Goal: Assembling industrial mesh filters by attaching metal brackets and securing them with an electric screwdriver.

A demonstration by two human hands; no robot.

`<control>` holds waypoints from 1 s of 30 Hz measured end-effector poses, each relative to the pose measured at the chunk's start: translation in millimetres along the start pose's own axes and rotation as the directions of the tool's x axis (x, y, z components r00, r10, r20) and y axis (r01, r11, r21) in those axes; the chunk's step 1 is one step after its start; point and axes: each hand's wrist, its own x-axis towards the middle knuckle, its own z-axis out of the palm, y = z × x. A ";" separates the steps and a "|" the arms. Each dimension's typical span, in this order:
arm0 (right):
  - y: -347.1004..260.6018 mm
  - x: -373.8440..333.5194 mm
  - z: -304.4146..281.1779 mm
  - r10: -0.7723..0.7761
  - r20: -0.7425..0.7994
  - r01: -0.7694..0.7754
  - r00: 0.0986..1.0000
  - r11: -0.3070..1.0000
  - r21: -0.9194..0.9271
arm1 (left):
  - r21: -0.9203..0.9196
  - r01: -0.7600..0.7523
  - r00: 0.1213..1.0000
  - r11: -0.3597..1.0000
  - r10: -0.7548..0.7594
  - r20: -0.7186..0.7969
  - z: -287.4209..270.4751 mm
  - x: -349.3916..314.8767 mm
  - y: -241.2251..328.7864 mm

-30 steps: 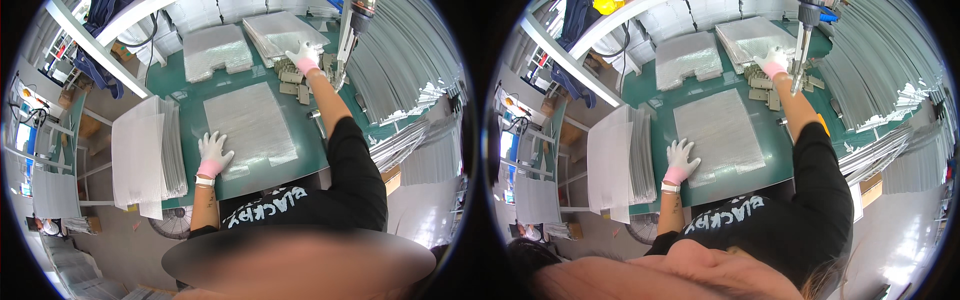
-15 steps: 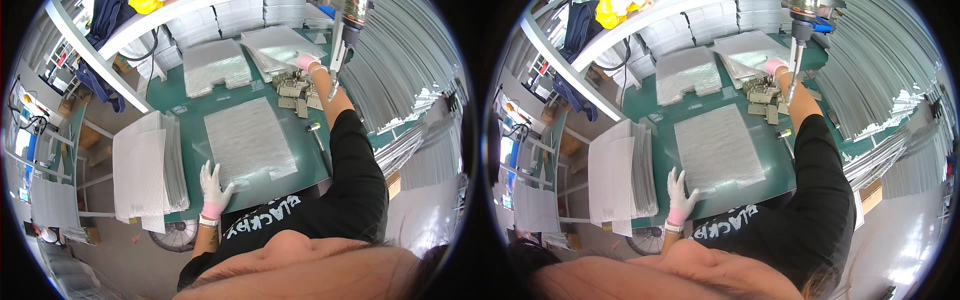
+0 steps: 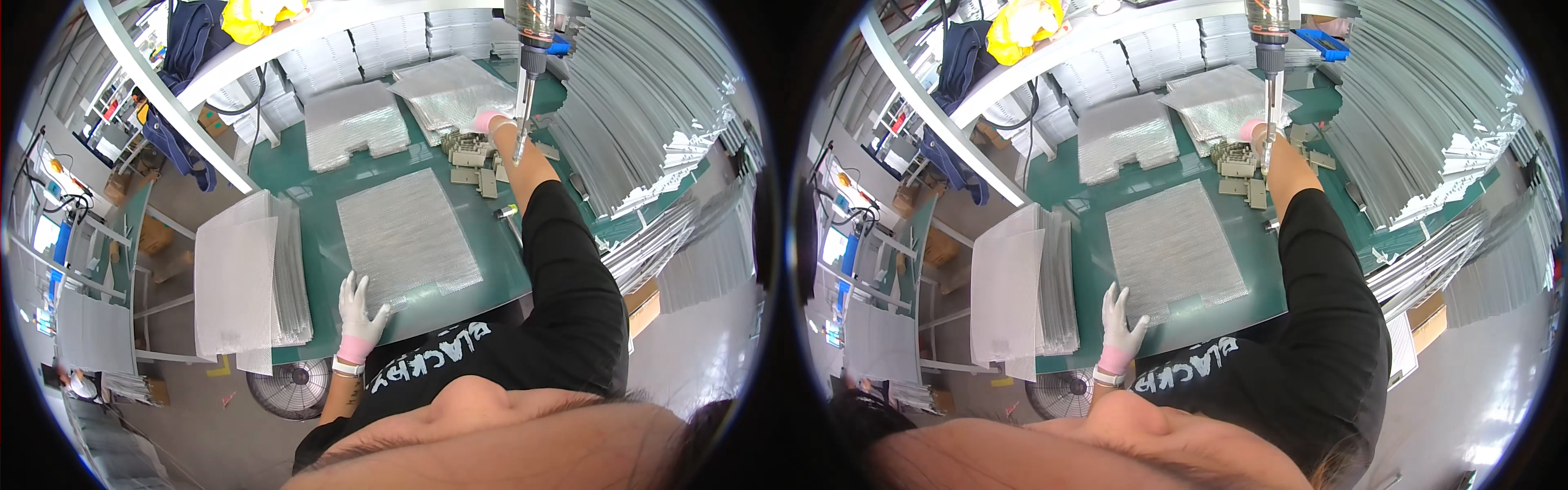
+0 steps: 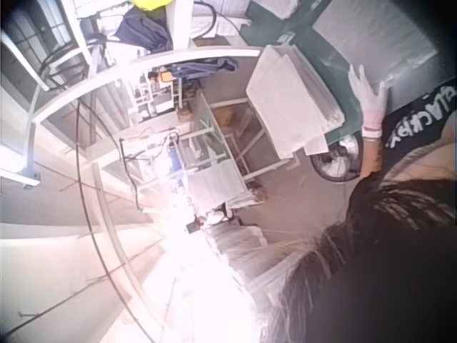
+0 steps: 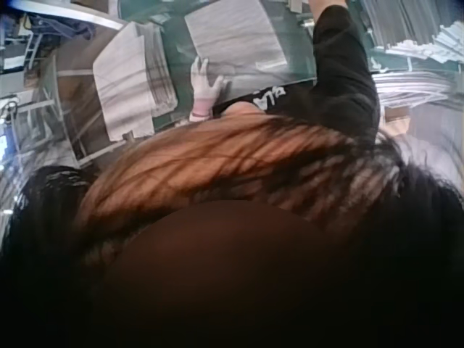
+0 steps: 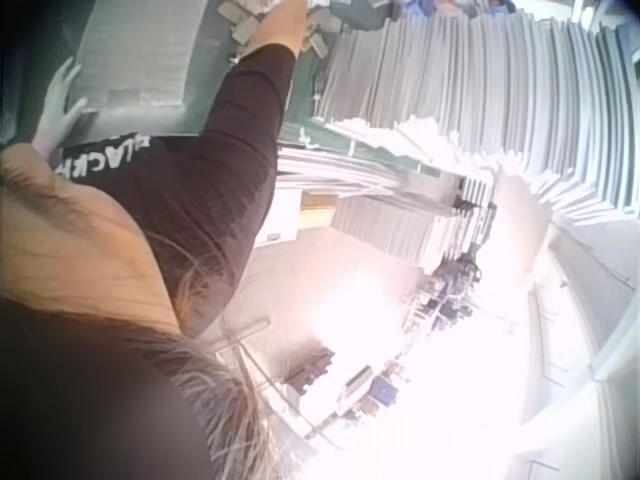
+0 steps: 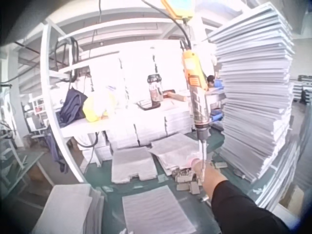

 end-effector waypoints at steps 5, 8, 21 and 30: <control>-17.4 -10.7 9.1 -0.049 -0.131 0.059 0.990 0.995 0.075 | -0.009 -0.010 1.000 1.000 0.010 -0.030 2.5 -5.4 -5.8; 0.9 -1.5 11.0 -0.046 -0.205 0.061 0.978 0.996 0.067 | -0.015 -0.032 0.999 0.999 0.031 -0.026 3.2 -1.1 -4.8; -43.9 -34.5 -41.2 0.142 -0.439 0.137 0.887 0.827 0.545 | -0.065 0.048 0.997 0.997 -0.051 -0.052 8.4 -19.7 -18.6; 20.5 -26.5 7.4 0.205 -0.745 0.771 0.635 -0.111 0.626 | -0.376 0.022 1.000 0.927 -0.026 -0.006 8.9 8.0 6.5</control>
